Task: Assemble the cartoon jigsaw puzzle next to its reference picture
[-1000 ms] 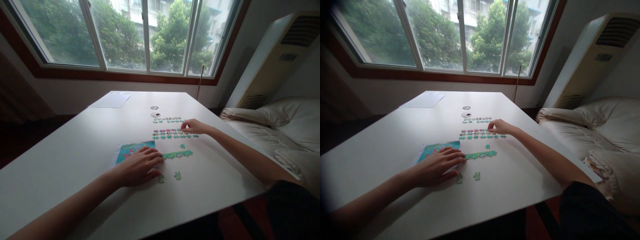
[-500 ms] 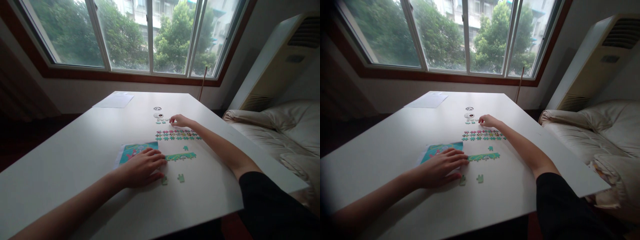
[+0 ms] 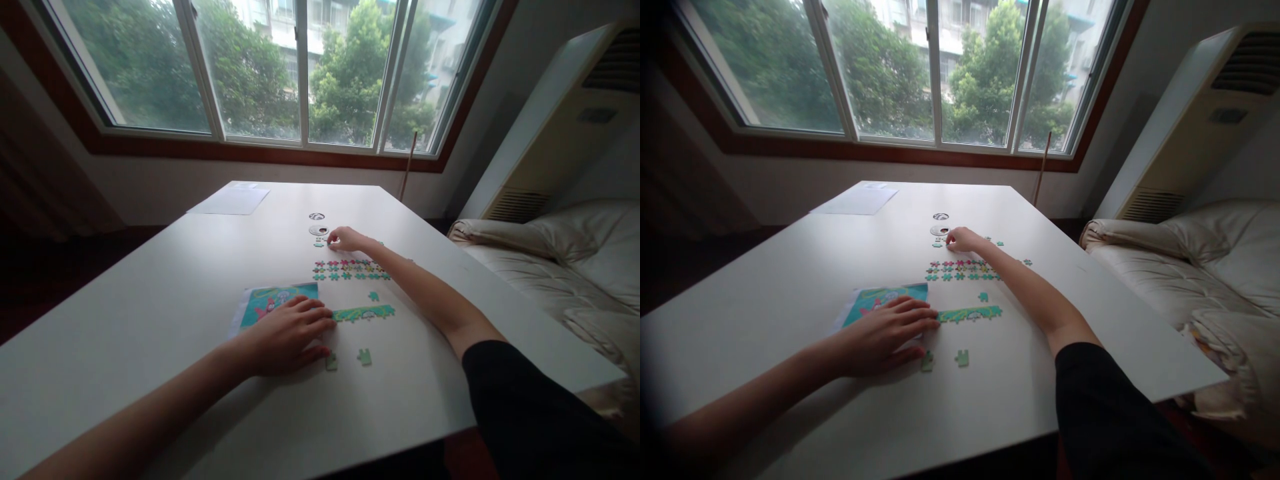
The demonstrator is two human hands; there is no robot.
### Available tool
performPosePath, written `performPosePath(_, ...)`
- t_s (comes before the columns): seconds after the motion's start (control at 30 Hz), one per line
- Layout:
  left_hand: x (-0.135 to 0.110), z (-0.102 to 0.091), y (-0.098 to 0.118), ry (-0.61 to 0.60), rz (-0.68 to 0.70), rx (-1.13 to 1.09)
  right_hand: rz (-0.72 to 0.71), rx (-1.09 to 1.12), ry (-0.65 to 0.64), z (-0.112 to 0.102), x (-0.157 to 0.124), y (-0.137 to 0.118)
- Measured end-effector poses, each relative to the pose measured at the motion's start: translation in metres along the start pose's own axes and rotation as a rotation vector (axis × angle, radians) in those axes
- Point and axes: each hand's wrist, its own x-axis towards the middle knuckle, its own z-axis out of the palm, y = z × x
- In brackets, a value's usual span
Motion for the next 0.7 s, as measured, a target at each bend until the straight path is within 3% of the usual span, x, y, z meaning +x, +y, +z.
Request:
performPosePath(0.3, 0.0, 0.0, 0.0, -0.01, -0.011, -0.006, 0.129, 0.07, -0.304, -0.019, 0.015, -0.002)
performPosePath(0.7, 0.0, 0.002, 0.0, 0.005, -0.009, -0.009, 0.13, 0.147, -0.302, -0.02, 0.013, -0.008)
